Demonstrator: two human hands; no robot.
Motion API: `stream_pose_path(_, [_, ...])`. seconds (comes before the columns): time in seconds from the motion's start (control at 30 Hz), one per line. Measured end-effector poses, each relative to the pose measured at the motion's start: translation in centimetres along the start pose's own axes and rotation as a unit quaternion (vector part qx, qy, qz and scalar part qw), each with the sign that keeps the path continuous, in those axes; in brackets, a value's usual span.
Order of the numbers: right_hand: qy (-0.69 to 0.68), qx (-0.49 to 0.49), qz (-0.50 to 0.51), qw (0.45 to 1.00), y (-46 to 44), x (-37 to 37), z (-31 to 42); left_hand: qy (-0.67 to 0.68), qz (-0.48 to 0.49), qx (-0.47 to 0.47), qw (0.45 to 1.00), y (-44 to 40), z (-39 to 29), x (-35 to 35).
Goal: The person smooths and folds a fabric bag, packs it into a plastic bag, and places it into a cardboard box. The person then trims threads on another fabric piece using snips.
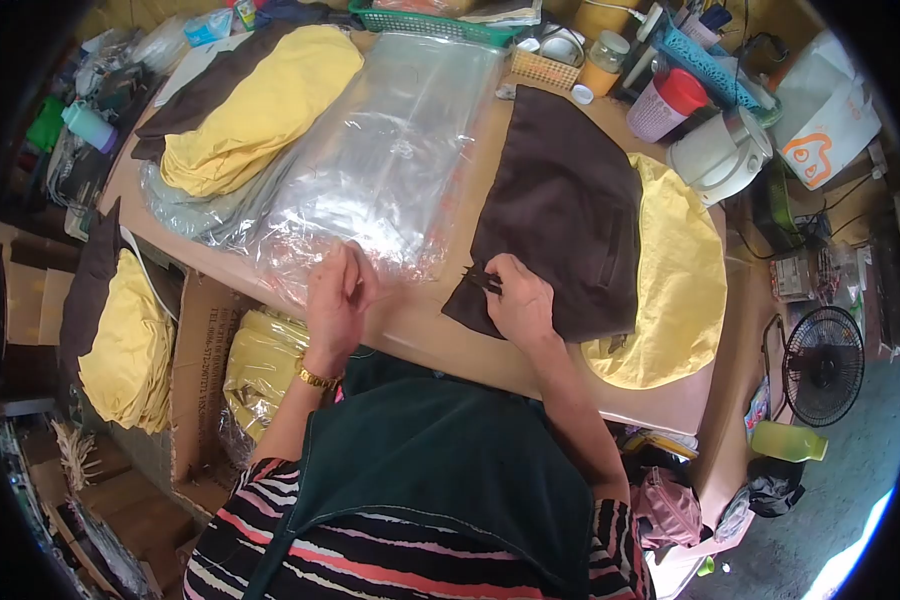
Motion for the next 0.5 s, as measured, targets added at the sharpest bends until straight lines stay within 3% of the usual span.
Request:
stream_pose_path(0.07, [-0.015,0.005,-0.039,0.999,0.2,0.1,-0.4,-0.188,-0.014,-0.061,0.98,0.0,-1.0,2.0])
stream_pose_path(0.17, [-0.1,0.061,-0.064,0.991,-0.4,-0.6,-0.3,-0.351,-0.026,-0.037,0.935,0.3,2.5,1.4])
stream_pose_path(0.23, [-0.12,0.066,-0.109,0.984,-0.5,-0.9,-0.6,-0.426,0.097,-0.065,0.897,0.3,4.5,1.2])
stream_pose_path(0.27, [-0.12,0.067,-0.112,0.984,-0.5,-1.2,-0.5,-0.36,0.055,-0.134,0.922,0.2,4.7,1.4])
stream_pose_path(0.3, [-0.142,0.09,-0.148,0.975,-0.6,-1.9,-0.6,-0.36,0.06,-0.133,0.922,0.1,4.7,1.3])
stream_pose_path(0.37, [-0.211,0.13,-0.212,0.945,-0.9,-3.5,-0.9,-0.23,-0.063,-0.146,0.96,0.0,4.0,0.0])
stream_pose_path(0.4, [-0.194,0.126,-0.222,0.947,-1.1,-4.3,-1.0,-0.151,-0.066,-0.149,0.975,0.0,3.7,-0.2])
stream_pose_path(0.43, [-0.178,0.121,-0.23,0.949,-1.1,-4.9,-1.0,-0.151,-0.061,-0.148,0.975,0.1,3.8,0.0])
stream_pose_path(0.5, [-0.159,0.113,-0.227,0.954,-1.0,-5.3,-1.1,-0.332,0.003,-0.268,0.905,0.7,3.6,1.2])
Point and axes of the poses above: each hand's wrist, its own y-axis away from the middle knuckle, its own x-axis out of the palm, z = x × y, the point moved 2 cm from there along -y, towards the middle knuckle, and after that the axes turned 10 degrees about y, right-handed, at the moved point
